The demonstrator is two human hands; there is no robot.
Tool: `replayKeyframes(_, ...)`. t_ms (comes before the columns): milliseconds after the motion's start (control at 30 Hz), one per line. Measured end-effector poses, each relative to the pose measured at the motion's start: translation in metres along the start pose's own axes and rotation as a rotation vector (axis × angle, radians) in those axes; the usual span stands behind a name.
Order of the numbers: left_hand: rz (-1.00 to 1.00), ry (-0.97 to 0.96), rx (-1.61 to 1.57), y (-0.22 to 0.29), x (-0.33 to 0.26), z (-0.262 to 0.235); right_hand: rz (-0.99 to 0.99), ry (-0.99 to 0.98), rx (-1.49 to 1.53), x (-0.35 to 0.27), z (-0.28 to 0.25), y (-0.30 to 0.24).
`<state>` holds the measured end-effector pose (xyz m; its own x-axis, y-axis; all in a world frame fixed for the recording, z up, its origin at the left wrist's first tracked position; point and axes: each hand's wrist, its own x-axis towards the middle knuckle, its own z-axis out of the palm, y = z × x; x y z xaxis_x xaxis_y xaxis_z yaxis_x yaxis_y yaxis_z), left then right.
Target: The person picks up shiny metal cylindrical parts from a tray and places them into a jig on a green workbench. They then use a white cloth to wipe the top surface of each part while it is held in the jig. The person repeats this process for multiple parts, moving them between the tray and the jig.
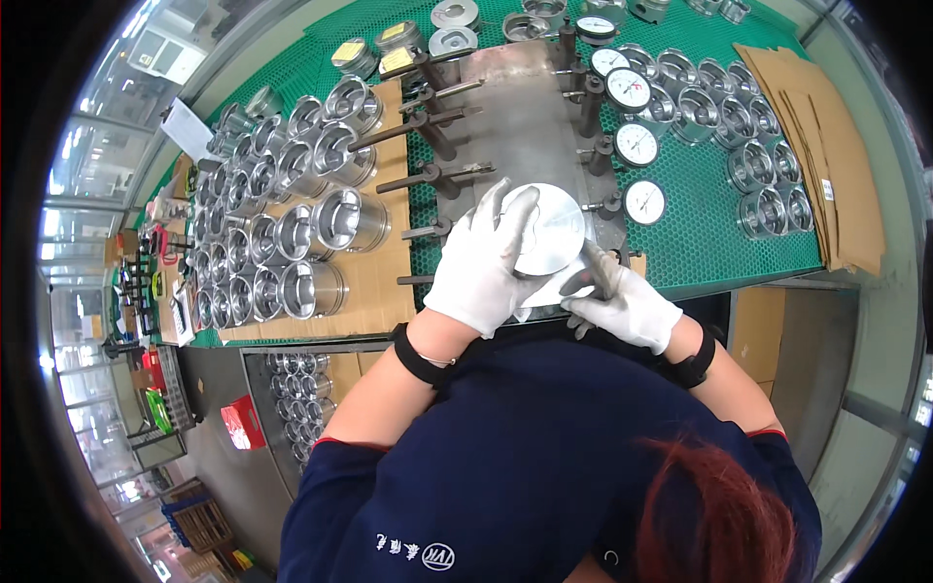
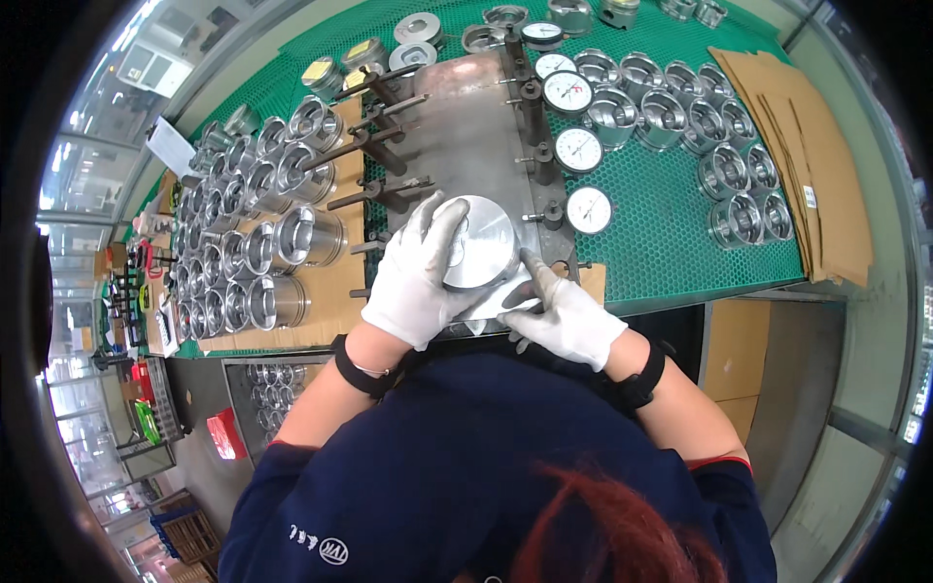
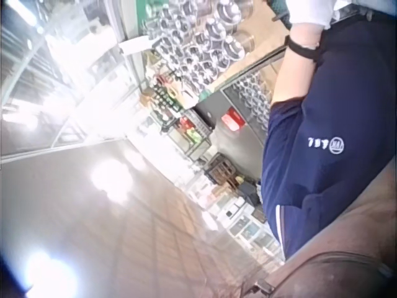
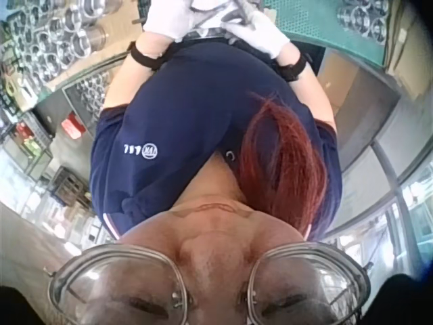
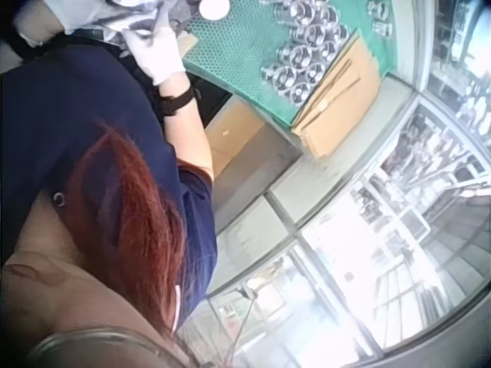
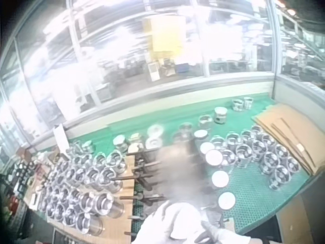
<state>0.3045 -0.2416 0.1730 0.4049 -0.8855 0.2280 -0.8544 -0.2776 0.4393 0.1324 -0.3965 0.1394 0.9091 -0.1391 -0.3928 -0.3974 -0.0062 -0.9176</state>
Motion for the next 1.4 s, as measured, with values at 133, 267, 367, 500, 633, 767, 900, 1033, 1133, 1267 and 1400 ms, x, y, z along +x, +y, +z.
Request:
replayKeyframes(133, -0.002, 0.029, -0.089, -0.005, 0.004, 0.007, 0.005, 0.052, -0.028, 0.004, 0.005, 0.01)
replayKeyframes(267, 0.015, 0.048, -0.189, -0.01, 0.013, 0.01, 0.033, 0.098, -0.041, 0.009, 0.005, 0.003)
replayKeyframes(367, 0.052, 0.049, -0.221, -0.014, 0.017, 0.009, 0.051, 0.112, -0.001, 0.008, 0.005, -0.01)
replayKeyframes(500, 0.027, 0.054, -0.239, -0.017, 0.019, 0.013, 0.105, 0.114, 0.01, 0.009, 0.004, -0.015)
replayKeyframes(633, -0.018, 0.046, -0.241, -0.018, 0.02, 0.014, 0.22, 0.072, 0.119, 0.006, 0.004, -0.034)
replayKeyframes(767, -0.016, 0.062, -0.246, -0.018, 0.019, 0.017, 0.221, 0.072, 0.088, 0.004, 0.004, -0.042)
replayKeyframes(900, -0.032, 0.049, -0.258, -0.016, 0.02, 0.015, 0.11, 0.11, 0.044, 0.01, 0.005, -0.02)
replayKeyframes(1033, -0.029, 0.074, -0.285, -0.015, 0.021, 0.016, 0.162, 0.105, 0.064, 0.01, 0.003, -0.019)
replayKeyframes(1133, 0.016, 0.114, -0.309, -0.012, 0.02, 0.008, -0.014, 0.18, -0.331, 0.004, 0.001, -0.024)
replayKeyframes(1267, -0.275, -0.127, -0.882, 0.022, 0.008, -0.027, -0.524, 0.485, -0.55, -0.018, -0.013, -0.031)
replayKeyframes(1400, -0.091, 0.095, -0.82, 0.026, -0.004, -0.052, -0.531, 0.518, 0.022, -0.045, -0.062, -0.016)
